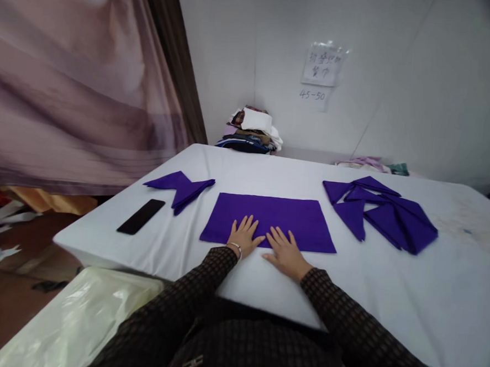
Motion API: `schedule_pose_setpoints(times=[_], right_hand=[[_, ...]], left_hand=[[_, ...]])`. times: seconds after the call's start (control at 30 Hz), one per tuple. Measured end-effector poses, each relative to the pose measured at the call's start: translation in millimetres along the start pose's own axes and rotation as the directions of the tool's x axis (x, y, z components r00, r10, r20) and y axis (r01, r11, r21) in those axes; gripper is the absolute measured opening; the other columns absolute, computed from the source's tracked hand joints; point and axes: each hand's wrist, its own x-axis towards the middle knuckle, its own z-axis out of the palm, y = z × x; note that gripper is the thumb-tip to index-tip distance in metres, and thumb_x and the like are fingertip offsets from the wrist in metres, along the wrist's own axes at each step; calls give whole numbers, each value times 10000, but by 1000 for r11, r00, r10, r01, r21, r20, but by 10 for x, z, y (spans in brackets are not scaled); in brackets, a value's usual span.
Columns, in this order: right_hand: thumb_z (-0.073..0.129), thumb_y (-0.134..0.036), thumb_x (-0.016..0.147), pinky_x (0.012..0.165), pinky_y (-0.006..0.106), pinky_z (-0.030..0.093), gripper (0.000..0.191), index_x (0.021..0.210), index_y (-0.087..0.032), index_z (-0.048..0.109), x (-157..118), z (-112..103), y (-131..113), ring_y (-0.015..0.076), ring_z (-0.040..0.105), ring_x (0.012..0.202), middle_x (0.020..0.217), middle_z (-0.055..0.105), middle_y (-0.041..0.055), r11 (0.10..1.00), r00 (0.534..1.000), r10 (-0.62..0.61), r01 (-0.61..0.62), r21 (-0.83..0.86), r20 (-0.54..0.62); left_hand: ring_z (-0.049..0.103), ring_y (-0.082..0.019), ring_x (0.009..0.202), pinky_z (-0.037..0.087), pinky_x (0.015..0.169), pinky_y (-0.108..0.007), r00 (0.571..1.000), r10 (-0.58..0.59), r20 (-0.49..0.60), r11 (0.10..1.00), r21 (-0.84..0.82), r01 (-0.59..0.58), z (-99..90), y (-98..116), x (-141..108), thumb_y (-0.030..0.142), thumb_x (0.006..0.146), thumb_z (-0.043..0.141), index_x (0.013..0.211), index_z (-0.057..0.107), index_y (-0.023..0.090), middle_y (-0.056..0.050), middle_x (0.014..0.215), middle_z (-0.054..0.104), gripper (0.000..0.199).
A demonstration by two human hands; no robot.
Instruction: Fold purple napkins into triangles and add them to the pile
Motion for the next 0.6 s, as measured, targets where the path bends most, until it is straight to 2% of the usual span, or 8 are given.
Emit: schedule_pose_setpoints(times=[0.07,0.13,0.3,0.37,0.47,0.6], right_hand=[[260,-614,896,1096,535,101,692,1432,-180,321,-121,37,134,275,172,1395,1513,230,107,999,1000,23,-23,-22,10],[242,-605,901,1091,529,129,674,1431,-197,324,-338,71,382,270,186,1392,1509,244,98,995,997,80,-81,-63,-16],[211,-595,890,1081,521,178,687,1419,-176,344,-954,173,986,265,223,1382,1486,309,98,944,950,267,-291,-152,-163],[200,-592,881,1075,527,191,699,1411,-163,356,-1091,214,1083,266,230,1379,1476,330,104,933,939,286,-319,-169,-192],[193,-585,870,1072,532,197,705,1398,-157,379,-1145,258,1107,269,237,1377,1464,353,108,929,936,280,-320,-185,-212],[217,-573,860,1067,533,210,681,1373,-174,419,-1117,275,1099,274,260,1368,1450,378,109,932,935,275,-316,-176,-223]], left_hand=[[127,-253,1413,95,1128,-514,998,-64,11,998,5,64,31,-137,-63,656,864,211,1445,267,223,-57,1533,198,727],[117,-256,1415,96,1127,-521,988,-153,5,988,15,153,14,-370,-169,658,863,208,1449,255,205,-57,1534,191,743],[137,-261,1411,117,1130,-503,925,-379,-21,924,54,379,-104,-913,-519,587,898,205,1448,251,161,-77,1531,195,697],[145,-255,1410,123,1133,-490,901,-433,-25,900,52,434,-137,-1014,-611,551,912,216,1444,254,146,-85,1527,209,670],[162,-246,1407,142,1131,-483,874,-485,-36,874,6,486,-159,-1061,-661,506,921,266,1426,290,142,-96,1519,230,623],[253,-239,1377,191,1121,-457,853,-508,-119,861,-93,500,-144,-1083,-668,458,895,408,1283,488,188,-89,1466,364,479]])
